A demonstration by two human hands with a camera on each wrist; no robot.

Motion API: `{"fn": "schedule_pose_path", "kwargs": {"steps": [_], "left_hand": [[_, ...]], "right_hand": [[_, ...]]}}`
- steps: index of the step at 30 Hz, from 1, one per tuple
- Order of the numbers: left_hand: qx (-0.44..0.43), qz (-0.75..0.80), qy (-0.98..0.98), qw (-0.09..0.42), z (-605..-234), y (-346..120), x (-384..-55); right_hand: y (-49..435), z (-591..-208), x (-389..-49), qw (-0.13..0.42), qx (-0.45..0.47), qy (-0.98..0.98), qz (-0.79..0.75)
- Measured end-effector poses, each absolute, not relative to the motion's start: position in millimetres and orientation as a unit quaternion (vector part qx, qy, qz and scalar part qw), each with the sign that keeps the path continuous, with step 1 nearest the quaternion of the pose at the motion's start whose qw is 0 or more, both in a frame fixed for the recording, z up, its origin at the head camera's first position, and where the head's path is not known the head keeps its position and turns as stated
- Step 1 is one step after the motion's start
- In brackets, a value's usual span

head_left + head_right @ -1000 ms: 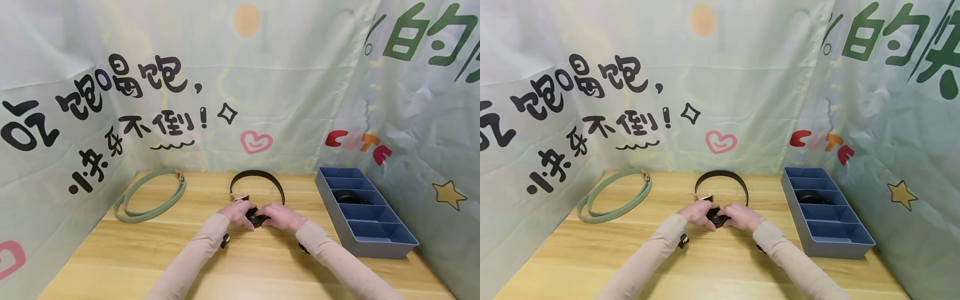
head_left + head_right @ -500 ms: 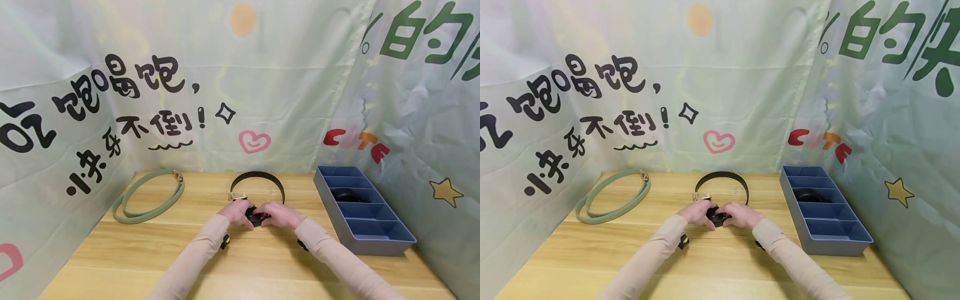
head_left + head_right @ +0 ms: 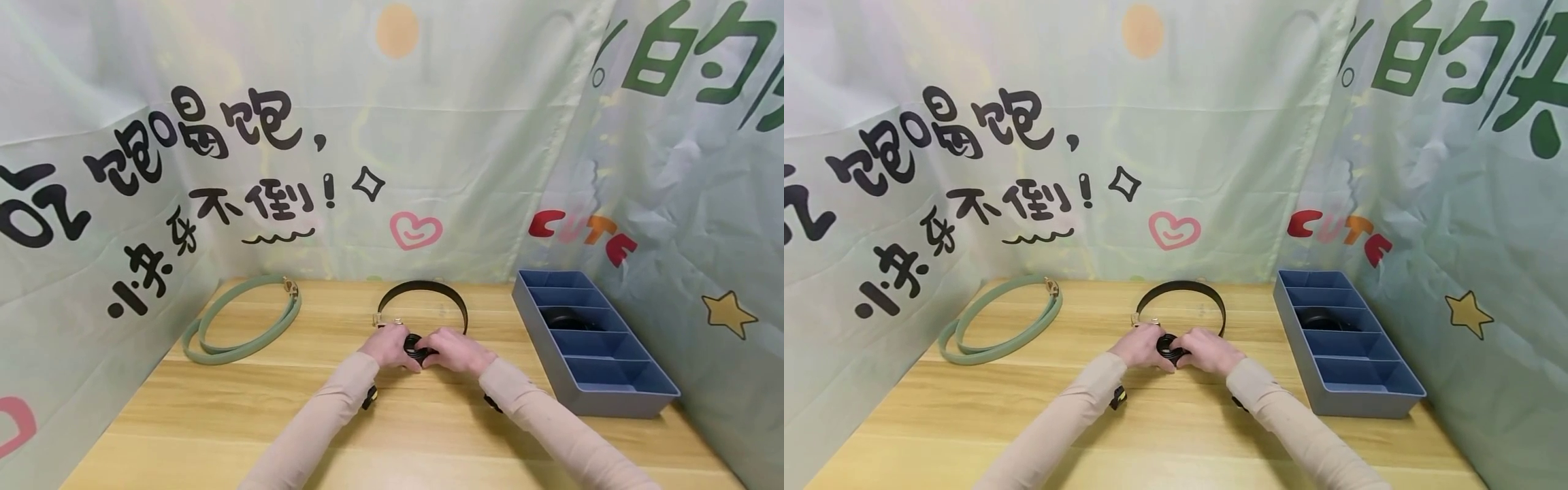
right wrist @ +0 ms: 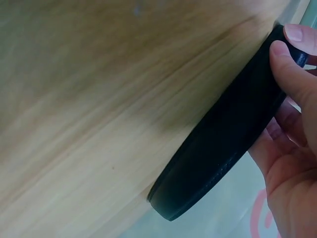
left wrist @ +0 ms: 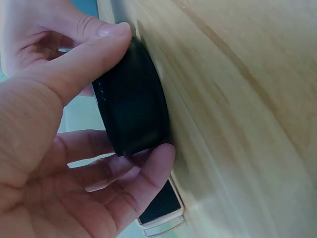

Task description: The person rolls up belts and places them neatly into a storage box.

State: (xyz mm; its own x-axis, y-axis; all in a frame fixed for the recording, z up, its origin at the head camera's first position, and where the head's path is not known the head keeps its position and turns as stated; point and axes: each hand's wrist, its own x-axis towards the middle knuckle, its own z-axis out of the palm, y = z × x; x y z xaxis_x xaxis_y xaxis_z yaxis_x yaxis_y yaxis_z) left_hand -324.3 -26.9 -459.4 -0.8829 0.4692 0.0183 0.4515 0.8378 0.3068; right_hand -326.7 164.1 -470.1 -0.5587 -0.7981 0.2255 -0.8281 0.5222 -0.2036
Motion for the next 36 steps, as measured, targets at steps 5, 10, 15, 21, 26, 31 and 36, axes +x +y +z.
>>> {"fn": "schedule_pose_path", "kwargs": {"steps": [5, 10, 15, 21, 26, 31, 36], "left_hand": [[0.251, 0.172, 0.951, 0.044, -459.2, -28.7, -326.6], [0.283, 0.161, 0.943, 0.062, -455.4, -29.4, -327.7], [0.295, 0.151, 0.94, 0.079, -454.2, -30.9, -327.3], [0.233, 0.138, 0.961, 0.062, -452.9, -26.9, -322.2], [0.223, 0.149, 0.961, 0.061, -452.4, -25.0, -321.3], [0.265, 0.166, 0.945, 0.091, -453.0, -27.9, -326.1], [0.313, 0.157, 0.931, 0.103, -452.4, -30.3, -328.3]], "right_hand": [[167.6, -468.7, -325.3, 0.035, 0.462, -0.875, 0.138], [170.2, -466.8, -323.7, 0.017, 0.463, -0.873, 0.152], [167.4, -469.5, -322.9, 0.039, 0.478, -0.864, 0.15], [165.6, -468.9, -319.3, 0.055, 0.478, -0.865, 0.143], [168.8, -467.8, -317.4, 0.05, 0.483, -0.864, 0.136], [174.6, -467.9, -316.5, 0.04, 0.495, -0.857, 0.135], [174.5, -468.9, -314.8, 0.048, 0.49, -0.858, 0.144]]}}
